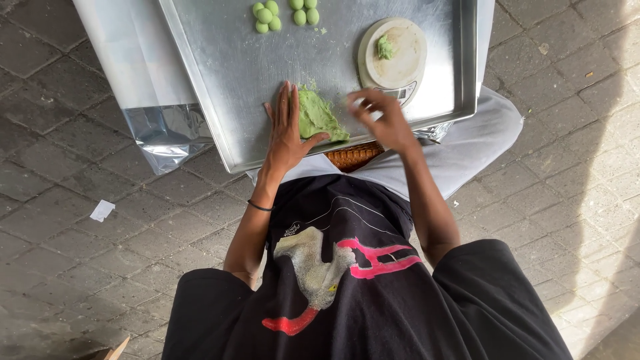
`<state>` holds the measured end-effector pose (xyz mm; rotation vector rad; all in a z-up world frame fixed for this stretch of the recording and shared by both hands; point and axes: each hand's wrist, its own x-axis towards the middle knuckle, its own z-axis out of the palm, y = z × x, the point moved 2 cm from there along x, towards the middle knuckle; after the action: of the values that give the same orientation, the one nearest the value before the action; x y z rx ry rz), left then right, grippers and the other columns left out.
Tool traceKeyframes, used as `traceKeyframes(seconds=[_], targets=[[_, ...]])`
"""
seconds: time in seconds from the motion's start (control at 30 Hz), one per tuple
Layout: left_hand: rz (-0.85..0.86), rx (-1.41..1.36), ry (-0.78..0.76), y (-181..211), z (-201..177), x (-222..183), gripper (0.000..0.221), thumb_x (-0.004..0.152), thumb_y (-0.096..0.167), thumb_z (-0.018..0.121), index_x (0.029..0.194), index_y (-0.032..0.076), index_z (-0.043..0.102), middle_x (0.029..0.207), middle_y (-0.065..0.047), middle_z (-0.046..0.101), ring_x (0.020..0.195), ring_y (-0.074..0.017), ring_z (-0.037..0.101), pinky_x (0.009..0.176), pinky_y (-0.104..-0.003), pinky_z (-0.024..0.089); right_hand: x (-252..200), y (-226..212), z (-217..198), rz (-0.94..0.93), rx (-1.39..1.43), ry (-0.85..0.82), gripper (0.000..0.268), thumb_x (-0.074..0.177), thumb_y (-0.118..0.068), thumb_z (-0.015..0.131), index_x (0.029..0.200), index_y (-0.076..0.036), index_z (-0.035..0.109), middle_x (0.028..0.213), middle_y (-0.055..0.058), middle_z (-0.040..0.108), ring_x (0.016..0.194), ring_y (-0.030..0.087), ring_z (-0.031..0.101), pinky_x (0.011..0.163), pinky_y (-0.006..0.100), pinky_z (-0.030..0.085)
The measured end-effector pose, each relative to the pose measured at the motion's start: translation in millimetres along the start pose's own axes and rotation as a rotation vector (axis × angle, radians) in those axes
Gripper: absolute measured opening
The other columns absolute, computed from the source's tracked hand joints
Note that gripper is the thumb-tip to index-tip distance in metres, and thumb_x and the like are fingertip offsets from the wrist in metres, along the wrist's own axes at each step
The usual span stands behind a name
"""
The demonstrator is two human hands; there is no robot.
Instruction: Weighing small portions of green dough on a digital scale and rolling them into balls to be arranged on a tray.
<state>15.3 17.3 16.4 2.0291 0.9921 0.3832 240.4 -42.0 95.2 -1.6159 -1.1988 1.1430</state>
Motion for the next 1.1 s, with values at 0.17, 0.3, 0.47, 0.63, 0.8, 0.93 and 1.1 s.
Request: traceKeyframes(seconds=[0.17, 0.3, 0.47, 0.63, 0.8, 0.93, 1.1], targets=[[0.048, 0.169, -0.001, -10.5, 8.7, 0.0, 0.124, 0.087, 0.070, 0.072, 0.163, 0.003, 0.001, 0.170, -0.026, 0.001, 0.158, -0.0429, 0.003, 0.124, -0.070, -0.002, 27.4, 27.7, -52.3, -0.171, -0.325, 0.374, 0.006, 0.100, -0.007, 0.072, 0.103, -0.001, 0.075, 0.102, 0.020, 0.074, 0.080, 0.024, 0.068, 0.064, 0.032, 0.061], [0.042, 0.163, -0.002, -8.8, 7.6, -0.4, 0.125, 0.087, 0.069, 0.074, 0.162, 0.001, 0.001, 0.169, -0.027, 0.002, 0.158, -0.0436, 0.004, 0.123, -0.071, -0.002, 41.8, 6.6, -61.3, -0.179, -0.574, 0.456, 0.009, 0.090, -0.007, 0.084, 0.097, -0.006, 0.079, 0.104, 0.013, 0.068, 0.082, 0.023, 0.069, 0.062, 0.029, 0.059], [0.045, 0.152, 0.004, -10.8, 8.8, -0.6, 0.125, 0.087, 0.067, 0.076, 0.163, 0.004, 0.001, 0.170, -0.026, 0.002, 0.158, -0.0432, 0.004, 0.123, -0.071, -0.002, 46.7, 20.6, -62.1, -0.145, -0.497, 0.417, 0.018, 0.086, -0.002, 0.085, 0.096, -0.001, 0.071, 0.094, 0.018, 0.073, 0.081, 0.026, 0.071, 0.056, 0.031, 0.060], [0.052, 0.158, 0.012, -9.8, 8.1, -0.7, 0.126, 0.086, 0.068, 0.077, 0.163, 0.004, 0.000, 0.170, -0.026, 0.003, 0.159, -0.0432, 0.005, 0.123, -0.072, -0.002, 43.1, 26.0, -54.4, -0.333, -0.414, 0.316, 0.041, 0.084, 0.014, 0.083, 0.102, -0.002, 0.049, 0.098, 0.018, 0.065, 0.083, 0.029, 0.068, 0.066, 0.035, 0.063], [0.057, 0.158, 0.063, -13.6, 13.9, -2.1, 0.108, 0.096, 0.071, 0.055, 0.164, 0.006, 0.003, 0.171, -0.021, 0.001, 0.159, -0.0407, 0.000, 0.125, -0.068, -0.008, 38.1, 35.9, -38.1, -0.196, -0.378, 0.272, 0.021, 0.094, -0.001, 0.078, 0.111, 0.009, 0.070, 0.104, 0.025, 0.069, 0.090, 0.033, 0.073, 0.083, 0.040, 0.068], [0.088, -0.076, 0.177, 24.4, 1.6, -1.7, 0.076, 0.106, 0.048, 0.054, 0.164, 0.012, 0.020, 0.169, -0.015, 0.018, 0.157, -0.0328, 0.015, 0.124, -0.059, -0.004, 9.6, 7.3, -12.9, -0.097, 0.001, 0.173, 0.022, 0.099, -0.011, 0.081, 0.102, 0.005, 0.067, 0.118, 0.024, 0.058, 0.111, 0.044, 0.066, 0.096, 0.051, 0.059], [0.214, -0.373, 0.117, 78.4, -19.4, -0.5, 0.045, 0.107, 0.029, 0.055, 0.149, 0.013, 0.049, 0.135, -0.013, 0.061, 0.123, -0.0267, 0.064, 0.111, -0.048, 0.046, -18.5, -5.0, 5.7, -0.128, 0.161, 0.061, 0.014, 0.094, -0.006, 0.080, 0.104, 0.000, 0.074, 0.101, 0.018, 0.067, 0.101, 0.032, 0.070, 0.088, 0.049, 0.061]])
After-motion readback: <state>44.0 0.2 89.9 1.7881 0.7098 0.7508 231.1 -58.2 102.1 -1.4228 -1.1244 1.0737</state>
